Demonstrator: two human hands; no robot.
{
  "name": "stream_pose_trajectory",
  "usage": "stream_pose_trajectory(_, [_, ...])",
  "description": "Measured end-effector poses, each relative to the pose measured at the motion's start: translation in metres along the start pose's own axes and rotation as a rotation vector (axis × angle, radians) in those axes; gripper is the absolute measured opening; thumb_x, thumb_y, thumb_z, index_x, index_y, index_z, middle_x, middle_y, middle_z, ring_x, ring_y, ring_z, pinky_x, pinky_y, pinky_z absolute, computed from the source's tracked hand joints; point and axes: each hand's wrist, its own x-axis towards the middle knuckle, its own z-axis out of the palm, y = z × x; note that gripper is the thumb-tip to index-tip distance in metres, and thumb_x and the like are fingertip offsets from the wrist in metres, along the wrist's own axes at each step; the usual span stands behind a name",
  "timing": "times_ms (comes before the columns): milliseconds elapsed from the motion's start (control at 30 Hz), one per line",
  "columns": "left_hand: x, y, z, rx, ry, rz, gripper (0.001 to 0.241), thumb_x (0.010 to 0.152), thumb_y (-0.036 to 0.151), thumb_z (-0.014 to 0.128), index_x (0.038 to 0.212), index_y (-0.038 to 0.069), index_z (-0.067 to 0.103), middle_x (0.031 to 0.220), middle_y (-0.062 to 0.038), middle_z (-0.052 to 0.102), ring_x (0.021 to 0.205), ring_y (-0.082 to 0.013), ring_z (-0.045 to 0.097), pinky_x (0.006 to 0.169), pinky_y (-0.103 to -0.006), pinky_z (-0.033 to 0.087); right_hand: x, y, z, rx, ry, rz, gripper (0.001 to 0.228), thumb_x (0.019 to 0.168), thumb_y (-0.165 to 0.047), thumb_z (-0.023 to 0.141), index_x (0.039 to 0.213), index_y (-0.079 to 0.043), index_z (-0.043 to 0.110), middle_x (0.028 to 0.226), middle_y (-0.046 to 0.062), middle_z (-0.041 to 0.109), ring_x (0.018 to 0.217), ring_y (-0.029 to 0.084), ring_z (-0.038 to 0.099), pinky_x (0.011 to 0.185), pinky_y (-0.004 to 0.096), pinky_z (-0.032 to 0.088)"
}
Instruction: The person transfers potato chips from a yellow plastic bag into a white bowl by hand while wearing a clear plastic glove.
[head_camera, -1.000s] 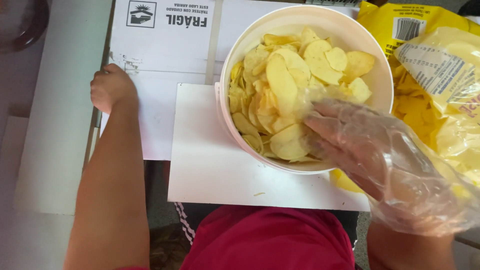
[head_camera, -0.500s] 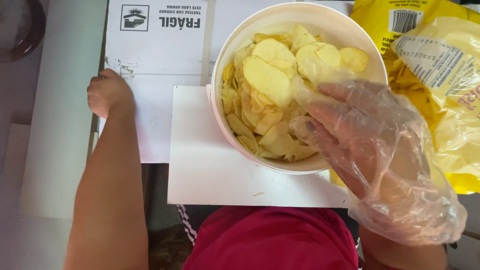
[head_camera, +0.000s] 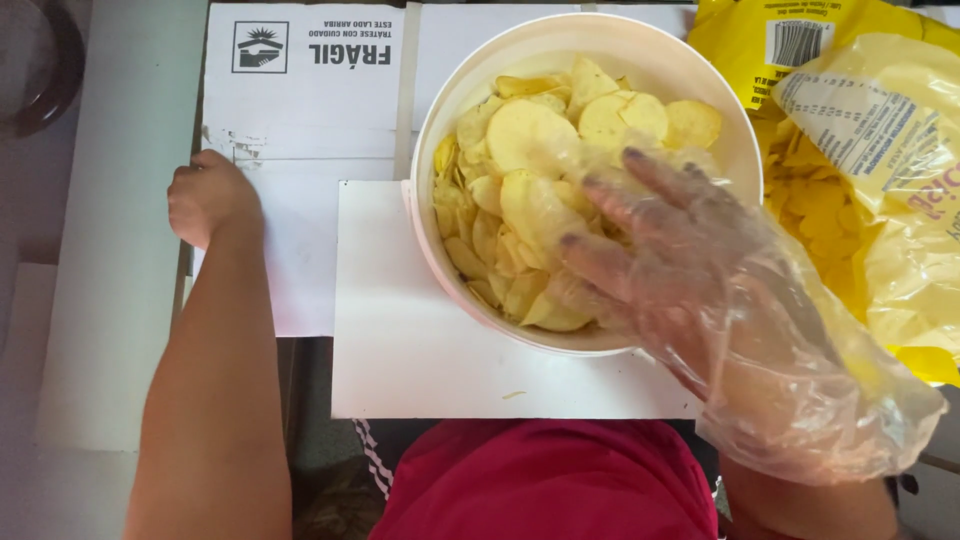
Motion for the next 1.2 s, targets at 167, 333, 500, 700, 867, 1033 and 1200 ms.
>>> stream_pose_trajectory(167, [0.005,-0.005,0.01,0.044,0.018,0.026,0.053,0.102,0.038,0.031,0.1,0.007,0.074,0.094,-0.013,0.076,0.082,-0.0385,0.072,0.069,-0.0523,0.055,-0.076,-0.007,-0.051,0.644,0.638,0.4,0.027,0.104,0.007,0.064,0.129,0.0,0.063,0.143,0.023,0.063,0.144,0.04,0.061,0.13,0.051,0.05])
stream_pose_trajectory(333, [0.009,-0.007,0.017,0.092,0.059,0.055,0.05,0.105,0.036,0.034,0.093,0.011,0.075,0.085,-0.011,0.076,0.071,-0.0351,0.073,0.057,-0.0484,0.057,-0.132,-0.006,0.033,0.571,0.625,0.745,0.028,0.11,-0.003,0.067,0.137,0.001,0.063,0.137,0.022,0.067,0.13,0.034,0.068,0.118,0.043,0.056])
stream_pose_trajectory(500, [0.016,-0.011,0.021,0.06,0.06,0.053,0.052,0.104,0.039,0.033,0.1,0.01,0.076,0.093,-0.011,0.077,0.079,-0.0374,0.073,0.065,-0.052,0.057,-0.117,-0.01,0.079,0.542,-0.039,1.192,0.065,0.096,-0.035,0.066,0.148,0.003,0.054,0.147,0.028,0.055,0.136,0.045,0.048,0.116,0.053,0.033])
stream_pose_trajectory(700, [0.02,-0.014,0.025,0.355,-0.032,0.291,0.035,0.1,0.003,0.034,0.112,0.006,0.067,0.106,-0.016,0.07,0.086,-0.0409,0.07,0.057,-0.0483,0.059,-0.097,-0.01,0.126,0.341,-0.276,1.575,0.066,0.094,-0.064,0.061,0.13,-0.009,0.054,0.122,0.025,0.062,0.11,0.046,0.062,0.093,0.055,0.049])
stream_pose_trajectory(867, [0.019,-0.013,0.021,0.331,-0.042,0.239,0.037,0.102,0.008,0.031,0.106,0.007,0.068,0.103,-0.015,0.071,0.082,-0.04,0.071,0.056,-0.0493,0.058,-0.097,-0.001,0.124,0.481,-0.004,1.621,0.04,0.087,-0.027,0.072,0.124,-0.01,0.072,0.108,0.017,0.074,0.096,0.043,0.068,0.084,0.048,0.052])
stream_pose_trajectory(1033, [0.023,-0.014,0.028,0.104,0.022,0.026,0.049,0.103,0.035,0.03,0.097,0.012,0.073,0.093,-0.008,0.075,0.077,-0.0368,0.072,0.062,-0.0507,0.056,-0.106,-0.006,0.11,0.577,0.243,1.57,0.025,0.089,-0.016,0.067,0.108,-0.004,0.077,0.094,0.013,0.075,0.084,0.033,0.069,0.075,0.043,0.054])
stream_pose_trajectory(1200, [0.013,-0.008,0.015,0.12,0.03,0.025,0.051,0.104,0.037,0.029,0.098,0.011,0.073,0.092,-0.011,0.075,0.078,-0.0382,0.072,0.063,-0.0513,0.057,-0.102,-0.014,0.083,0.474,0.264,1.485,0.021,0.089,-0.002,0.056,0.071,-0.01,0.064,0.064,0.002,0.057,0.065,0.017,0.056,0.061,0.037,0.05])
